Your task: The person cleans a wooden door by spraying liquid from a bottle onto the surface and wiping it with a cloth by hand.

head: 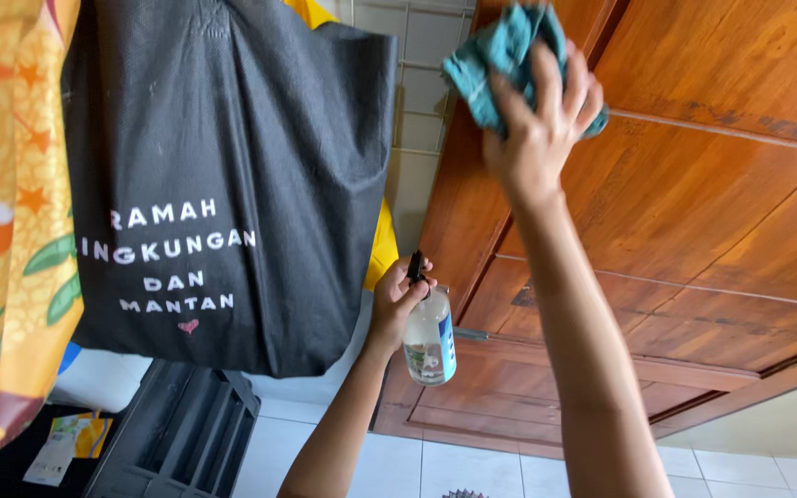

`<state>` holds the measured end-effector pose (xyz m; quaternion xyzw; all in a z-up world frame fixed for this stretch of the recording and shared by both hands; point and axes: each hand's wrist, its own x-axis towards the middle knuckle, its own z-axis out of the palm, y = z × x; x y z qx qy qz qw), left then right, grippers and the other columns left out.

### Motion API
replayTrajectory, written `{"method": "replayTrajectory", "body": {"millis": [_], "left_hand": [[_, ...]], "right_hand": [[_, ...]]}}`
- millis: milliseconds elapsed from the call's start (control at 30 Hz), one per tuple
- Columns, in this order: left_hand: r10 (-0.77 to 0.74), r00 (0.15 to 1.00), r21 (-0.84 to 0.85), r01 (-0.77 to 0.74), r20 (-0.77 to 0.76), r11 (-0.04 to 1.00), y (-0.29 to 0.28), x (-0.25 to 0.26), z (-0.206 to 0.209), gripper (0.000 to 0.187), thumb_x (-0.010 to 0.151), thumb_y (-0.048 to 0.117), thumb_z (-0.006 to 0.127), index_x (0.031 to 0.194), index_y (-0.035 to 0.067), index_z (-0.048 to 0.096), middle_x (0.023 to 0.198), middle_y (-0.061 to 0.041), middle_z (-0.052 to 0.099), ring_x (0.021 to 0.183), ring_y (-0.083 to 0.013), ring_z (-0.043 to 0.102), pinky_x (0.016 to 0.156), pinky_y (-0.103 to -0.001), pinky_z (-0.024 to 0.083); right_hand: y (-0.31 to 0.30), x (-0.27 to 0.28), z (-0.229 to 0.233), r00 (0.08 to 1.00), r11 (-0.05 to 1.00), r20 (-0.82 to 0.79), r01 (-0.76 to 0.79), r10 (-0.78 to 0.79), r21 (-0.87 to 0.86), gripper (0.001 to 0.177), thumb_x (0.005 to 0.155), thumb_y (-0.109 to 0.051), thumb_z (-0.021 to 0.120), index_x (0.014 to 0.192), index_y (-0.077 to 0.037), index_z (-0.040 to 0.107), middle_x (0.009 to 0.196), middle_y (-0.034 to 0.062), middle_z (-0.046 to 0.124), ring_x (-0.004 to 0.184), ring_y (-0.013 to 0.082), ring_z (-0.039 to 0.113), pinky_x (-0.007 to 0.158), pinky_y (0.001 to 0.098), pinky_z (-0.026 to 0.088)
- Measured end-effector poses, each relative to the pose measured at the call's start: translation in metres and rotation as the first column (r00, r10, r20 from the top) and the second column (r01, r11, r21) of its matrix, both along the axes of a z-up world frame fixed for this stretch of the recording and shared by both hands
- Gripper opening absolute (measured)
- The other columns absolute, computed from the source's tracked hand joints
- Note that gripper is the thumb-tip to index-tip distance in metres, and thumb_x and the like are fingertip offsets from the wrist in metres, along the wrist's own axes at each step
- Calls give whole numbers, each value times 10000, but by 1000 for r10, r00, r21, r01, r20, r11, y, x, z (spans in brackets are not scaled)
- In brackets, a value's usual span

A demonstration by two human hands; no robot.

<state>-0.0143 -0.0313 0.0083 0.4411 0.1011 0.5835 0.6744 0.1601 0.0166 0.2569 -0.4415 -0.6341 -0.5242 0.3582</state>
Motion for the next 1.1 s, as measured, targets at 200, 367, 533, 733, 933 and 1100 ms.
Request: {"method": "replayTrajectory", "body": {"millis": [200,367,533,733,933,1100], "left_hand": [[40,999,3,-40,29,999,0,-2,-7,431,936,245,740,1259,7,581,1184,-75,610,987,-163,652,918,-315,511],[49,999,60,-50,8,997,-8,-7,-6,425,946,255,732,1257,7,580,1178,-68,620,990,-158,647,928,-307,497],[45,999,42,-45,1,998,-14,-12,-7,434,943,256,739,1258,1,586,1149,-74,632,987,-164,648,917,-314,489],[36,999,43,-35,-11,998,-15,0,-10,431,941,270,719,1264,21,581,1162,-60,629,1008,-157,642,943,-321,506],[45,999,35,-45,5,998,-7,9,-20,418,940,263,738,1239,2,606,1169,-77,640,999,-178,650,916,-346,524],[65,996,17,-66,63,998,-7,14,-21,394,945,230,735,1246,18,595,1194,-61,625,991,-167,648,942,-333,520]], "right_hand": [[-21,-6,-104,978,971,144,-116,148,-211,320,815,-304,790,1134,-326,808,1395,9,572,1391,320,447,1107,551,316],[-51,13,-145,942,856,245,-76,229,-511,352,766,-420,725,1097,-326,800,1332,-1,597,1349,300,483,1036,582,376],[-45,30,-71,910,889,347,-50,229,-455,262,844,-273,792,1102,-320,792,1356,12,611,1348,326,500,1047,532,391],[-10,18,-4,999,997,50,9,-5,-80,569,690,-96,738,1238,-231,807,1524,100,487,1460,394,384,1175,608,316],[-17,13,-89,993,980,39,-107,115,-169,281,871,-243,781,1148,-285,801,1459,61,549,1447,368,394,1163,573,297],[-49,34,-174,959,908,245,-27,141,-419,302,857,-280,691,1132,-338,801,1379,16,576,1393,320,428,1111,588,338]]}}
